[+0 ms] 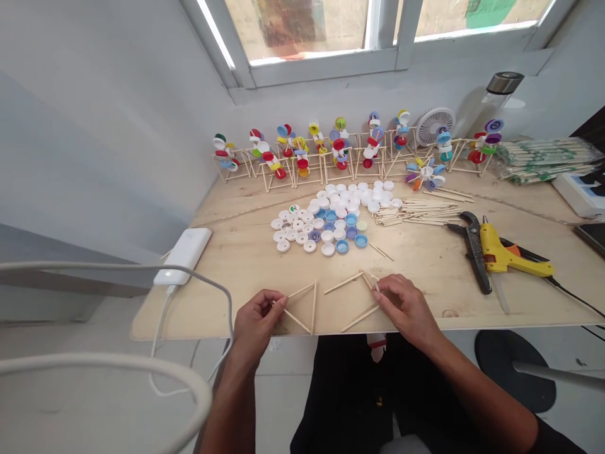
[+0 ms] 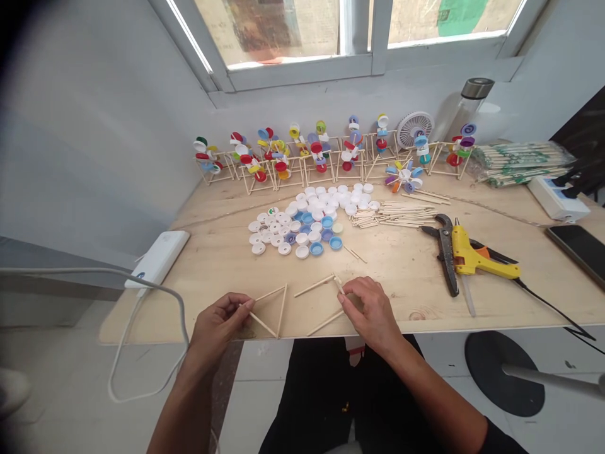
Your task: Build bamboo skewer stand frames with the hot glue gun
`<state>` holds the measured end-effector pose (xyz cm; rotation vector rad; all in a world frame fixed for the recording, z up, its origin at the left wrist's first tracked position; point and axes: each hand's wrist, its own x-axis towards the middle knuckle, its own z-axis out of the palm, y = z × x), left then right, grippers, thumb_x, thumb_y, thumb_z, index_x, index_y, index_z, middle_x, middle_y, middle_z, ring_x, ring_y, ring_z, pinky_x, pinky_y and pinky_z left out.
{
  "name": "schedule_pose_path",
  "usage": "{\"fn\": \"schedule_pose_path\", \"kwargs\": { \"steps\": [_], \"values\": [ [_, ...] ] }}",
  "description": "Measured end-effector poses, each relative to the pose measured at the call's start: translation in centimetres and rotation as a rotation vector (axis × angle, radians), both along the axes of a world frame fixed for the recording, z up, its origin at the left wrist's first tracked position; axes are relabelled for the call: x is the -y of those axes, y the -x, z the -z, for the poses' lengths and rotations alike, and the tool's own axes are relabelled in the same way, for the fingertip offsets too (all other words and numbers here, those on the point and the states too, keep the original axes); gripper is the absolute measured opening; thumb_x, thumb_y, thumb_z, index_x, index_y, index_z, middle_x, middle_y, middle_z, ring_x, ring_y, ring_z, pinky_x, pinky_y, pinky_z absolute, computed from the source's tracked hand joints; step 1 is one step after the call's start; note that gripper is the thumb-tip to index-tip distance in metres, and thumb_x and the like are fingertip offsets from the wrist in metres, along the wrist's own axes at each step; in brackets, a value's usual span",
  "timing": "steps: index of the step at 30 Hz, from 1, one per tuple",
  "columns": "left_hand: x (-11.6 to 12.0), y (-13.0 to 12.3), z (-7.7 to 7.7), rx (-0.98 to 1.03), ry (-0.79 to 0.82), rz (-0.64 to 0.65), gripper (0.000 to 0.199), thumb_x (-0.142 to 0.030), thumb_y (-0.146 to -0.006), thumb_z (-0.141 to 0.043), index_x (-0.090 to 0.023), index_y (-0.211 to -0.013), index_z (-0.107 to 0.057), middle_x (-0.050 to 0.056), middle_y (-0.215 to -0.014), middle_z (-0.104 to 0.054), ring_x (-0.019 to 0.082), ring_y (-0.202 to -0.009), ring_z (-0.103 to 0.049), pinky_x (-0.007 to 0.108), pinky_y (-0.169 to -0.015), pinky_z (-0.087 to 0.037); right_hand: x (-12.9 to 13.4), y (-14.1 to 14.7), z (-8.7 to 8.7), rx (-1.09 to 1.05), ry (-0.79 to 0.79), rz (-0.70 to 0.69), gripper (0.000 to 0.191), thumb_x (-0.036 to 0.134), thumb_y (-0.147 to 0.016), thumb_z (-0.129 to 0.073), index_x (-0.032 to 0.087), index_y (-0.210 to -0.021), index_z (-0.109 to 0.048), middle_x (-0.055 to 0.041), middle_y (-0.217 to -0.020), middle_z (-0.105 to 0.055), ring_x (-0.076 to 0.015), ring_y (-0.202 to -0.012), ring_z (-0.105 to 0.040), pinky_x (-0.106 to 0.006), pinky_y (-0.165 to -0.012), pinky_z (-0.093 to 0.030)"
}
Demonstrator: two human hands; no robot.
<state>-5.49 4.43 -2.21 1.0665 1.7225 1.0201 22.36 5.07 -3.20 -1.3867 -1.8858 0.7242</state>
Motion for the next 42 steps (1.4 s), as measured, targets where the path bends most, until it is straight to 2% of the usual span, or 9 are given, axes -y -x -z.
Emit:
{"fn": "schedule_pose_path", "kwargs": {
  "steps": [9, 22, 29, 36, 42],
  "values": [
    [-0.5, -1.4, 0.7, -0.053, -0.017, 0.068, 0.028, -0.044, -0.067, -0.066, -0.017, -0.070, -0.060, -0.004, -0.050, -0.053, 0.010, -0.048, -0.047, 0.020, -0.046, -0.034, 0.2, -0.6, 0.3, -0.042, -0.031, 0.074, 0.014, 0.030, -0.088, -0.051, 0.021, -0.081, -0.059, -0.0037, -0.081, -0.065, -0.0192, -0.081, -0.059, -0.035, -0.077, -0.044],
    [-3.4, -6.1, 1.5, -0.083, -0.106, 0.173, 0.024, -0.042, -0.070, -0.063, -0.018, -0.073, -0.061, -0.005, -0.051, -0.052, 0.009, -0.046, -0.046, 0.020, -0.044, -0.034, 1.1, -3.9, 0.5, -0.148, 0.023, 0.266, 0.020, 0.036, -0.087, -0.053, 0.020, -0.077, -0.060, -0.0042, -0.080, -0.064, -0.0189, -0.081, -0.059, -0.031, -0.076, -0.045],
    [-3.9, -7.3, 1.5, -0.003, -0.098, 0.193, 0.024, -0.040, -0.070, -0.065, -0.018, -0.078, -0.062, -0.005, -0.056, -0.053, 0.009, -0.048, -0.046, 0.021, -0.047, -0.036, 1.1, -4.5, 0.5, -0.118, 0.016, 0.267, 0.020, 0.035, -0.087, -0.052, 0.020, -0.076, -0.059, -0.0050, -0.081, -0.065, -0.0193, -0.081, -0.060, -0.031, -0.076, -0.046],
    [-2.9, -7.3, 0.6, 0.194, -0.062, 0.179, 0.039, -0.033, -0.066, -0.069, -0.017, -0.100, -0.061, -0.003, -0.070, -0.056, 0.011, -0.062, -0.054, 0.021, -0.054, -0.042, 1.2, -4.9, 0.7, -0.071, 0.001, 0.230, 0.019, 0.035, -0.087, -0.051, 0.020, -0.081, -0.060, -0.0061, -0.087, -0.066, -0.0206, -0.086, -0.061, -0.034, -0.079, -0.048],
    [-2.3, -7.4, 0.2, 0.276, -0.043, 0.143, 0.042, -0.030, -0.067, -0.069, -0.017, -0.106, -0.059, -0.002, -0.073, -0.058, 0.011, -0.066, -0.058, 0.022, -0.060, -0.045, 1.5, -5.2, 0.9, -0.024, 0.006, 0.250, 0.018, 0.037, -0.086, -0.052, 0.020, -0.085, -0.060, -0.0063, -0.089, -0.065, -0.0214, -0.090, -0.060, -0.034, -0.079, -0.048]
  ]
}}
